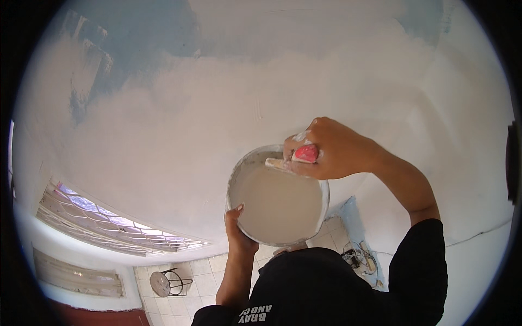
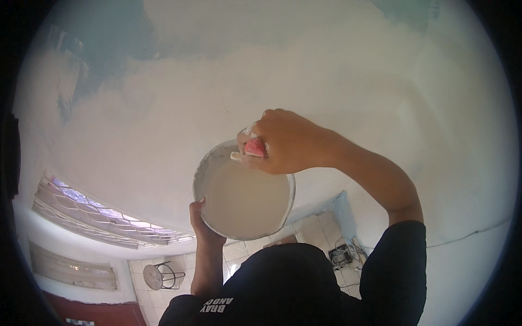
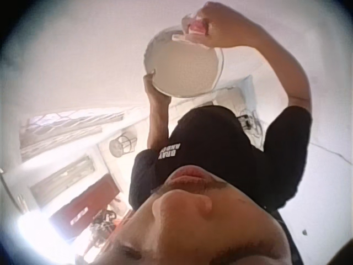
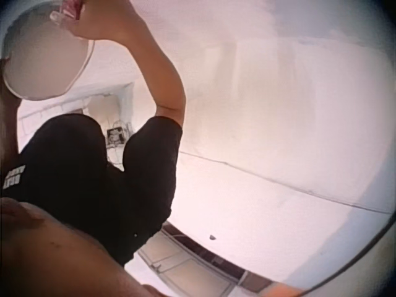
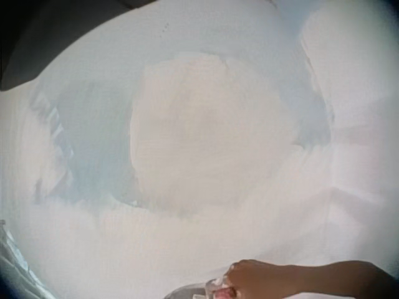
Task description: The person paints a ceiling using a brush by dipping it into a bucket of white paint and applying it in multiple strokes.
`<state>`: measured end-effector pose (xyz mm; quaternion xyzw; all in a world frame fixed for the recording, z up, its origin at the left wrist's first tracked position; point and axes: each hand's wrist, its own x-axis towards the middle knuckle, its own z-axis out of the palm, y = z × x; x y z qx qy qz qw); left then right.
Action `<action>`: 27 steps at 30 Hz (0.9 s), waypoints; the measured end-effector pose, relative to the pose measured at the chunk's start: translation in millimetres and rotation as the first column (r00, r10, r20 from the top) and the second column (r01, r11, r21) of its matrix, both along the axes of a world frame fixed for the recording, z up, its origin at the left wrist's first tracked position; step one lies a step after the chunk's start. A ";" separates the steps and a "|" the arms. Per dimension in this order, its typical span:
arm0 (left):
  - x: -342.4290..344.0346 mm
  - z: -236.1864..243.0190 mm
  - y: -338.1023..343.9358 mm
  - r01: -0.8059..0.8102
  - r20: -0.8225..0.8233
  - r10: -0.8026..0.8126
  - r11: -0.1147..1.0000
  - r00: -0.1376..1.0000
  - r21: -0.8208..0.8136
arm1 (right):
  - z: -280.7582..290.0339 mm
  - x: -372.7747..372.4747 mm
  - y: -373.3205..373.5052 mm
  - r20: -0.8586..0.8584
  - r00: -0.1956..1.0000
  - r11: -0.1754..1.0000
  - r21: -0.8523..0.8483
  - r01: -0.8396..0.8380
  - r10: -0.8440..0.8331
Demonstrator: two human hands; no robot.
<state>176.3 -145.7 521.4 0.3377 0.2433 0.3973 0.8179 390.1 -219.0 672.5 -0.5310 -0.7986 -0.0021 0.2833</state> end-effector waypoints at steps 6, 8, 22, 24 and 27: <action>-1.3 27.4 10.7 -0.010 0.018 0.011 1.000 1.000 -0.027 | 18.0 -10.2 4.6 -0.087 0.996 0.992 -0.127 0.000 -0.012; -3.4 26.7 15.1 0.020 0.032 -0.020 1.000 0.999 -0.007 | 24.2 -14.8 6.0 -0.176 0.984 0.981 -0.191 -0.018 -0.017; -6.3 20.7 33.1 0.028 -0.023 -0.025 0.994 0.999 0.106 | 9.7 -44.4 22.3 0.314 0.931 0.979 -0.143 -0.147 0.186; -1.4 27.3 32.1 0.028 -0.009 -0.027 0.999 1.000 0.045 | 5.6 -47.5 19.0 0.498 0.810 0.948 -0.223 -0.225 0.310; -1.1 28.3 30.5 -0.020 -0.031 0.018 0.999 0.999 -0.039 | 2.1 -26.9 26.2 0.223 0.884 0.906 -0.209 -0.369 0.412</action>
